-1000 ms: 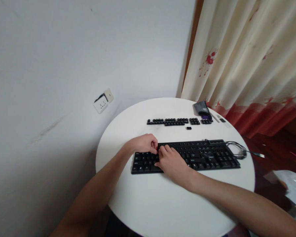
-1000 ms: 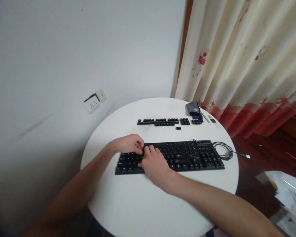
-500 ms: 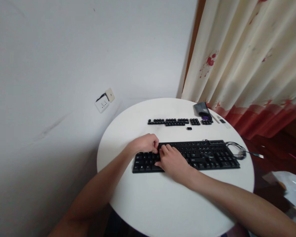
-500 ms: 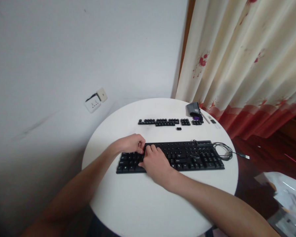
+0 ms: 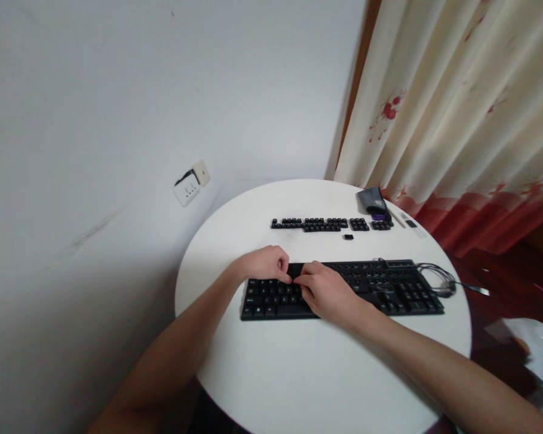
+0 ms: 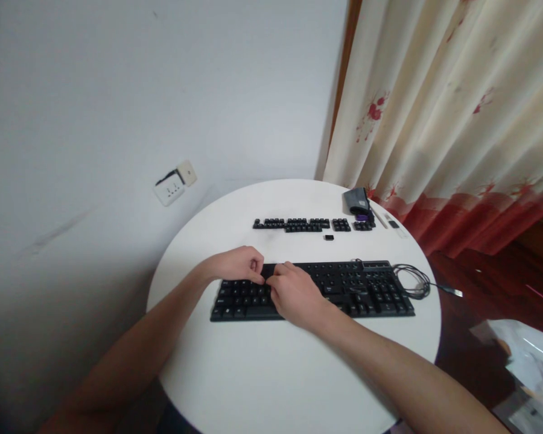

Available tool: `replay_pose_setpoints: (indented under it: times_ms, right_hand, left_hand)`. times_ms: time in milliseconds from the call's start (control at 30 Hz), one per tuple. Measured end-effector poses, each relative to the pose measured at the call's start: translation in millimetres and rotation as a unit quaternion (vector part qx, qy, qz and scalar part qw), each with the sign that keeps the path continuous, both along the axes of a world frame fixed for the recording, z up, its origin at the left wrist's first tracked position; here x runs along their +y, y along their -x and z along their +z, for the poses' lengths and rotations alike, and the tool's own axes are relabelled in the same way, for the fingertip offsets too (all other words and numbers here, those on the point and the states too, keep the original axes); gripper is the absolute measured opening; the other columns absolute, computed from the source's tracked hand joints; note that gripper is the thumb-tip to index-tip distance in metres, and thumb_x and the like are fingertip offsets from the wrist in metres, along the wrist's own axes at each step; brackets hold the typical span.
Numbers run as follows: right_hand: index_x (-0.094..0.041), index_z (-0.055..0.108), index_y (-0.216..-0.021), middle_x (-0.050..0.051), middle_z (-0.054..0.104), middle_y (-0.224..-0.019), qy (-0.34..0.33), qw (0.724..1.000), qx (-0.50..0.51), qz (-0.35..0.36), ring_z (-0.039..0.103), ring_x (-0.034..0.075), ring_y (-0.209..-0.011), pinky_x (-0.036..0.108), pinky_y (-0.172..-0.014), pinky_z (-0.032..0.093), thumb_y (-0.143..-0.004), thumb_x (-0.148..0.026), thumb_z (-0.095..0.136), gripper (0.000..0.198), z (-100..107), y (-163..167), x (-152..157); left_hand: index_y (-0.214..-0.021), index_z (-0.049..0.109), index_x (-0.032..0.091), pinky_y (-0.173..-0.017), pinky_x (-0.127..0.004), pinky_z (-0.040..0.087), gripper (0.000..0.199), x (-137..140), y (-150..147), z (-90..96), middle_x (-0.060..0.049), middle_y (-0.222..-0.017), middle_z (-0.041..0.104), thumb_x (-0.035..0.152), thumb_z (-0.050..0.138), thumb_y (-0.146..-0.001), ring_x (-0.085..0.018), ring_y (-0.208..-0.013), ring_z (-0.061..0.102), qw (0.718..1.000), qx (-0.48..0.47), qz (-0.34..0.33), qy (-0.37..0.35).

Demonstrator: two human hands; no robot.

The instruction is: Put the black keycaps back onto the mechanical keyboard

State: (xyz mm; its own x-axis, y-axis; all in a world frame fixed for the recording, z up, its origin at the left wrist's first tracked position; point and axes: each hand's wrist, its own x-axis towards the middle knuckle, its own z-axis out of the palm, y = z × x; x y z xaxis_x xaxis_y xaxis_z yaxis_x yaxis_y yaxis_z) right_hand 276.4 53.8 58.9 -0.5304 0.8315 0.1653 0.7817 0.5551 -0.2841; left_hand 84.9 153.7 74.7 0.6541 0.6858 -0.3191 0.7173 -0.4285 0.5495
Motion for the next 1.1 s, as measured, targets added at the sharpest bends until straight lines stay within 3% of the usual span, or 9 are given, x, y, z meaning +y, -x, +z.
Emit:
replay_pose_setpoints:
  times_ms: [200,467,733,1100]
  right_hand:
    - [-0.018,0.073,-0.096,0.008,0.065,-0.096,0.000,1.000,0.024,0.001,0.057,0.020,-0.095,0.031,-0.085,0.044,-0.084,-0.006,0.046,0.032,1.4,-4.0,3.6]
    - [-0.018,0.073,-0.096,0.007,0.070,-0.098,-0.061,0.976,0.141,-0.156,0.062,0.020,-0.094,0.031,-0.088,0.045,-0.088,-0.011,0.045,0.030,9.2,-45.7,36.1]
    - [-0.018,0.075,-0.097,0.007,0.073,-0.106,-0.041,0.944,0.145,-0.294,0.065,0.021,-0.097,0.029,-0.090,0.045,-0.087,-0.014,0.044,0.032,12.8,-89.4,63.3]
    - [-0.019,0.076,-0.097,0.008,0.074,-0.101,-0.038,0.927,0.139,-0.346,0.066,0.022,-0.096,0.030,-0.084,0.046,-0.086,-0.017,0.045,0.033,8.2,-114.6,75.9]
  left_hand:
    - [-0.070,0.066,0.018,-0.053,-0.024,0.035,0.016,0.0,-2.6,-3.6,0.002,-0.063,0.062,0.033,0.072,-0.070,-0.014,-0.061,0.055,1.000,-0.013,0.002,-0.025]
    - [-0.076,0.069,0.017,-0.064,-0.025,0.041,0.022,0.7,-10.3,0.8,-0.001,-0.071,0.067,0.038,0.062,-0.082,-0.016,-0.070,0.060,0.990,-0.106,0.047,-0.086]
    - [-0.082,0.072,0.017,-0.071,-0.027,0.044,0.025,9.7,-9.5,-8.7,-0.004,-0.079,0.071,0.039,0.059,-0.086,-0.017,-0.075,0.062,0.986,-0.102,0.069,-0.114]
    - [-0.088,0.070,0.015,-0.072,-0.027,0.046,0.027,20.7,-16.1,-26.9,-0.004,-0.083,0.070,0.036,0.054,-0.089,-0.016,-0.075,0.061,0.978,-0.128,0.069,-0.149]
